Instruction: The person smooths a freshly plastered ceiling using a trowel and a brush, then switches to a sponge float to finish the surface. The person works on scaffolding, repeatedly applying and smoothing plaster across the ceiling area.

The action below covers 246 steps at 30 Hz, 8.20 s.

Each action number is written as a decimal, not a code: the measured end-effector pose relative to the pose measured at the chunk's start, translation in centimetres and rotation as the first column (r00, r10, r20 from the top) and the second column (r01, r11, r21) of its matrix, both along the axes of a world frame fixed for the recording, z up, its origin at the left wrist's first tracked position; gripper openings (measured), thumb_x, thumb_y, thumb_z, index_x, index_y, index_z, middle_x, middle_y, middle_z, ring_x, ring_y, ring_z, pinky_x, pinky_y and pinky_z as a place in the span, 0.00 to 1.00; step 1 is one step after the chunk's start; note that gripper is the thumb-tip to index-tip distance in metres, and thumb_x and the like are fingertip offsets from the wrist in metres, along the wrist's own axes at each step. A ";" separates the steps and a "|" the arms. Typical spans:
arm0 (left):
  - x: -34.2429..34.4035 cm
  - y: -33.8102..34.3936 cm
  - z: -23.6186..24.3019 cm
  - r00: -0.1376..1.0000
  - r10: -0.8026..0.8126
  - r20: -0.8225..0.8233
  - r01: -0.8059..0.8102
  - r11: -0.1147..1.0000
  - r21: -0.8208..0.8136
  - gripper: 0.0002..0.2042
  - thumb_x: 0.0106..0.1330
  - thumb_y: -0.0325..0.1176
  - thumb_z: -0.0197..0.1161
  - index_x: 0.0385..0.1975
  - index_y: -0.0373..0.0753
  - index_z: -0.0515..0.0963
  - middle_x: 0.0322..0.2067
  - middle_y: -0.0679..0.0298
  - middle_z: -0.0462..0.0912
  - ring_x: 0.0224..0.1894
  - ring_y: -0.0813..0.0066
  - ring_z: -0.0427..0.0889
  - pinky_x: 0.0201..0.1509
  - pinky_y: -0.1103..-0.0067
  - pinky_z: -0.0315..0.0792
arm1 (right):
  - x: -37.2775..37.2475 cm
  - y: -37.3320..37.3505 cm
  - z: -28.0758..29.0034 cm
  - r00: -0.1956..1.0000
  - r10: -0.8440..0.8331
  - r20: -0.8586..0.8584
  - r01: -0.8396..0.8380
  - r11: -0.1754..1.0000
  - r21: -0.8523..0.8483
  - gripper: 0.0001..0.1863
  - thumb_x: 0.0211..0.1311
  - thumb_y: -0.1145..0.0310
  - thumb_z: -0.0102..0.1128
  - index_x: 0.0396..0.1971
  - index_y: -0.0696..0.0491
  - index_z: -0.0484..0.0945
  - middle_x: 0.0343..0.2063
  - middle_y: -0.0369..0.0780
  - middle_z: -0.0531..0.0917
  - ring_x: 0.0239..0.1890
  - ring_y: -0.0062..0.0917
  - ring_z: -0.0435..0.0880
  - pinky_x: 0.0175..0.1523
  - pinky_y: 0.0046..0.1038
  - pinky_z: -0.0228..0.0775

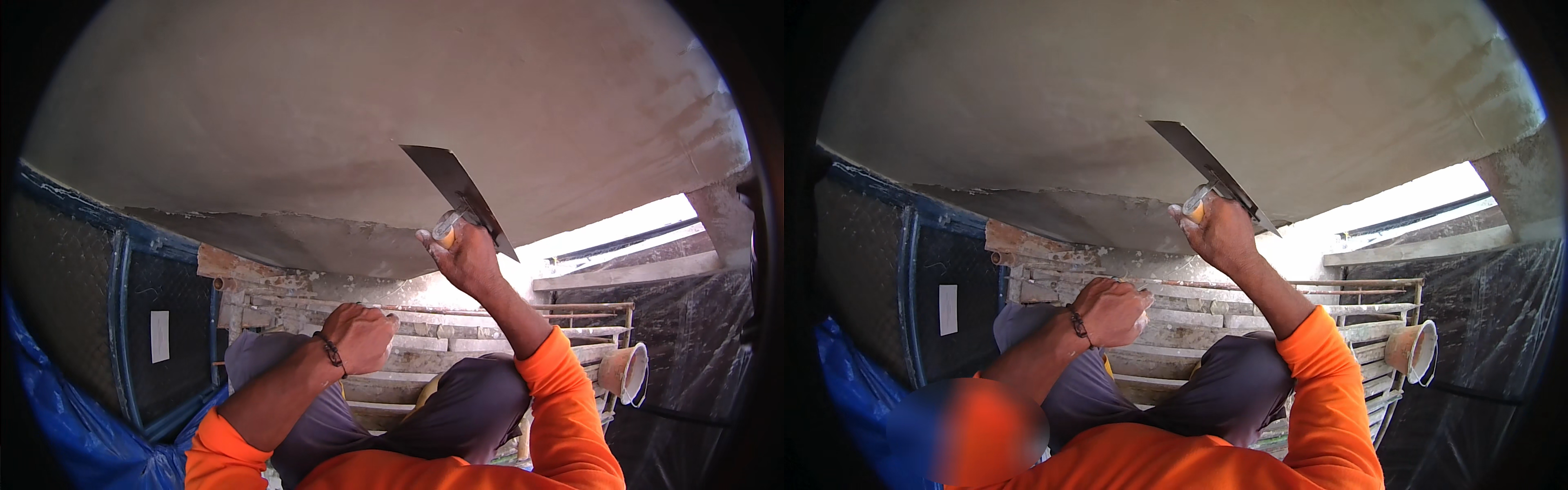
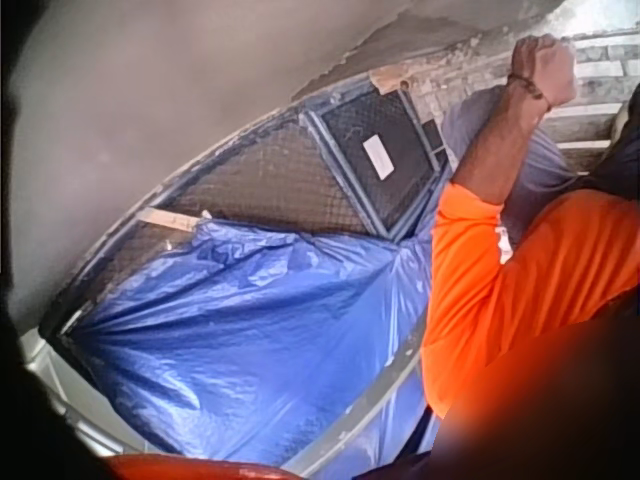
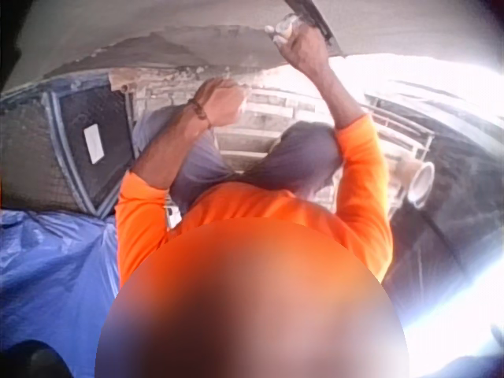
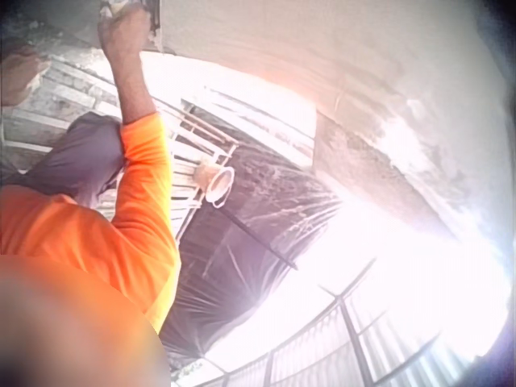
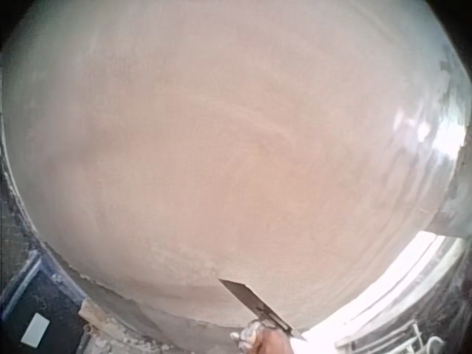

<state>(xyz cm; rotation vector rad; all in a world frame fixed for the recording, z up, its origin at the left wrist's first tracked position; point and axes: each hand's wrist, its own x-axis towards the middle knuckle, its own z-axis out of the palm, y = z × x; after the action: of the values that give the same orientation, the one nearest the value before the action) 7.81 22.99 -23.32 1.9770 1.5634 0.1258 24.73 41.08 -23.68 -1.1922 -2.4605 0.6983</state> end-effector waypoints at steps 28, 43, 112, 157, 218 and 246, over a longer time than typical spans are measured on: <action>-0.9 -0.3 0.2 0.998 -0.058 0.000 0.058 0.997 -0.052 0.11 0.60 0.34 0.63 0.39 0.36 0.82 0.30 0.51 0.86 0.38 0.49 0.88 0.46 0.59 0.80 | -0.6 -1.2 -1.3 0.979 0.190 0.073 -0.184 0.980 -0.073 0.26 0.66 0.44 0.65 0.32 0.56 0.81 0.23 0.49 0.84 0.29 0.48 0.86 0.35 0.42 0.79; -0.4 -1.6 -0.6 0.996 -0.079 0.034 0.079 0.997 -0.010 0.10 0.53 0.30 0.63 0.33 0.36 0.83 0.29 0.50 0.86 0.36 0.50 0.88 0.46 0.60 0.79 | 5.6 -1.5 -8.4 0.864 0.194 0.465 -0.115 0.974 -0.194 0.21 0.64 0.52 0.64 0.30 0.58 0.83 0.27 0.55 0.86 0.35 0.51 0.88 0.41 0.46 0.80; -6.0 0.7 0.9 0.967 0.208 -0.148 -0.211 0.978 -0.005 0.19 0.63 0.42 0.64 0.47 0.35 0.82 0.43 0.48 0.86 0.49 0.46 0.82 0.60 0.60 0.71 | 13.4 -1.7 2.1 0.938 -0.084 0.335 -0.011 0.962 0.273 0.26 0.62 0.40 0.67 0.24 0.51 0.80 0.20 0.43 0.82 0.25 0.42 0.84 0.33 0.42 0.77; -2.7 0.8 0.4 0.996 0.044 -0.079 -0.048 0.998 -0.051 0.20 0.62 0.44 0.66 0.46 0.35 0.81 0.41 0.49 0.86 0.47 0.46 0.82 0.56 0.61 0.73 | 35.6 -19.5 -3.6 0.620 -0.723 0.304 0.697 0.686 0.209 0.22 0.63 0.58 0.71 0.55 0.50 0.84 0.51 0.47 0.86 0.57 0.47 0.80 0.64 0.48 0.68; -5.1 0.7 0.1 0.993 0.109 -0.048 -0.110 0.994 -0.010 0.15 0.61 0.36 0.62 0.45 0.36 0.83 0.35 0.47 0.87 0.43 0.47 0.87 0.52 0.58 0.79 | -3.9 4.5 5.6 0.983 0.049 0.178 -0.131 0.865 0.484 0.26 0.62 0.47 0.72 0.33 0.56 0.72 0.20 0.46 0.82 0.23 0.42 0.85 0.28 0.37 0.77; -4.7 1.3 1.3 0.991 0.124 -0.055 -0.126 0.991 -0.044 0.15 0.62 0.38 0.62 0.45 0.37 0.82 0.39 0.46 0.86 0.47 0.45 0.85 0.55 0.56 0.77 | 10.2 5.1 26.2 0.905 0.101 -0.414 0.194 0.767 0.612 0.19 0.71 0.51 0.65 0.41 0.53 0.79 0.25 0.33 0.79 0.23 0.15 0.78 0.28 0.21 0.70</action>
<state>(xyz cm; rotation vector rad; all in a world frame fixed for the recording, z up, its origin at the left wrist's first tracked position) 3.10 24.32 -22.04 1.8592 1.7086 0.0865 34.98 46.16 2.50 -0.7229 -2.0132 0.0403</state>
